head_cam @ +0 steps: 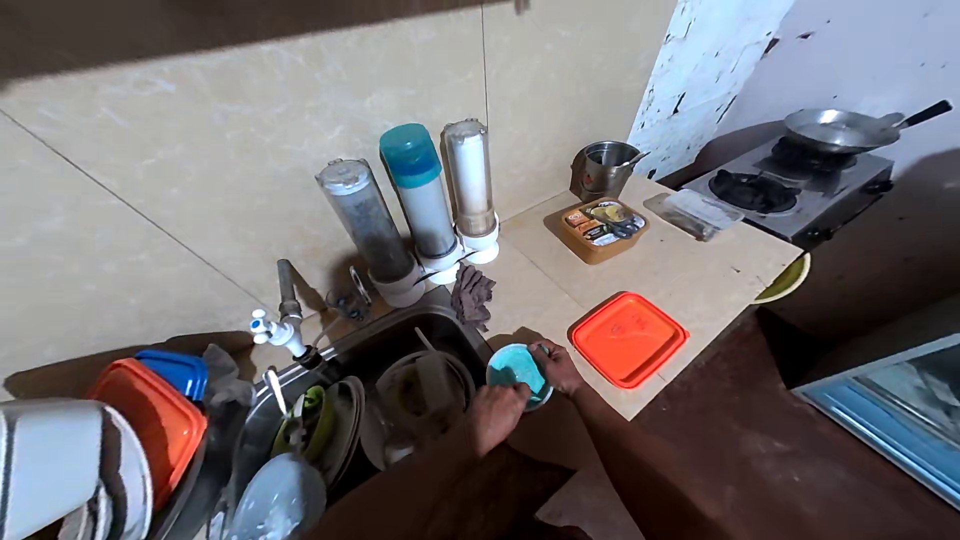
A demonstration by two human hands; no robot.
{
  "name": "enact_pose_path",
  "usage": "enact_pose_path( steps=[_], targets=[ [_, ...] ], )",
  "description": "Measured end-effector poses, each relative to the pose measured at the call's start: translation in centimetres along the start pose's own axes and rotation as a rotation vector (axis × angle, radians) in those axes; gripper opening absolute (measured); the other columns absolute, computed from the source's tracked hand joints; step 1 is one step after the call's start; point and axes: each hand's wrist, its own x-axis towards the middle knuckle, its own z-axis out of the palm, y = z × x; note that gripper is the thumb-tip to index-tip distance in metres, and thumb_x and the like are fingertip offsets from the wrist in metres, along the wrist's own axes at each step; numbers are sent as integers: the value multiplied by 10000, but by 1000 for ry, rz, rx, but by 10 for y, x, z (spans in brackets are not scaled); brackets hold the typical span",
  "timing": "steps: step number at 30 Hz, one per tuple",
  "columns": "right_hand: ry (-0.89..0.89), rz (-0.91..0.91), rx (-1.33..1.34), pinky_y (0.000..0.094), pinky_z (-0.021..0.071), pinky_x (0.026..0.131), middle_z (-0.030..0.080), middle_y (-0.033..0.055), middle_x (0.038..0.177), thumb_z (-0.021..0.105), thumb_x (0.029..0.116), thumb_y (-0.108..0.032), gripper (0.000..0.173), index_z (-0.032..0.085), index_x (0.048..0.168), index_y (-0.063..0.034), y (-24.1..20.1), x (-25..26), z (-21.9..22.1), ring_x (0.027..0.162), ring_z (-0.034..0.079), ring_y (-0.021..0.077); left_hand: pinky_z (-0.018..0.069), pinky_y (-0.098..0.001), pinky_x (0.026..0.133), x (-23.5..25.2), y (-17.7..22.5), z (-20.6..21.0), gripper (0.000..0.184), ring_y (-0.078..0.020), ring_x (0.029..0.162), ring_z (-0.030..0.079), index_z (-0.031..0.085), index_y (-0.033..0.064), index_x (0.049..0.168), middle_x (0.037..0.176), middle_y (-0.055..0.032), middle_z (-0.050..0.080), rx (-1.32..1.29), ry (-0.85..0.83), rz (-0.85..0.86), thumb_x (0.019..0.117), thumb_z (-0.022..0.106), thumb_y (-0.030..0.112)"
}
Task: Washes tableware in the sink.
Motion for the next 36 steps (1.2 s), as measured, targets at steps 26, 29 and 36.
enact_pose_path(
  steps=[26,29,36],
  targets=[
    [34,-34,-64,510,491,985,704,189,1132,517,1052,-212,313,698,1162,19,1,-1,4,1074,666,273,536,-566,920,18,3,2,354,-453,1117,667,465,-13,1422,1251,-281,642,-43,88,-256,1096,351,63],
    [31,-23,-105,530,468,1015,692,195,1188,519,1055,-231,325,696,1185,8,-4,-4,4,1130,650,295,528,-588,929,-5,0,5,365,-477,1110,665,449,-19,1440,1229,-304,644,-58,-28,-196,1110,342,94],
    [-18,-12,-145,568,443,1030,678,202,1226,541,1046,-265,340,696,1208,-9,-4,-1,3,1165,632,323,535,-572,896,34,-7,-20,365,-456,1107,670,458,-1,1436,1199,-282,662,-5,96,-297,1094,348,65]
  ],
)
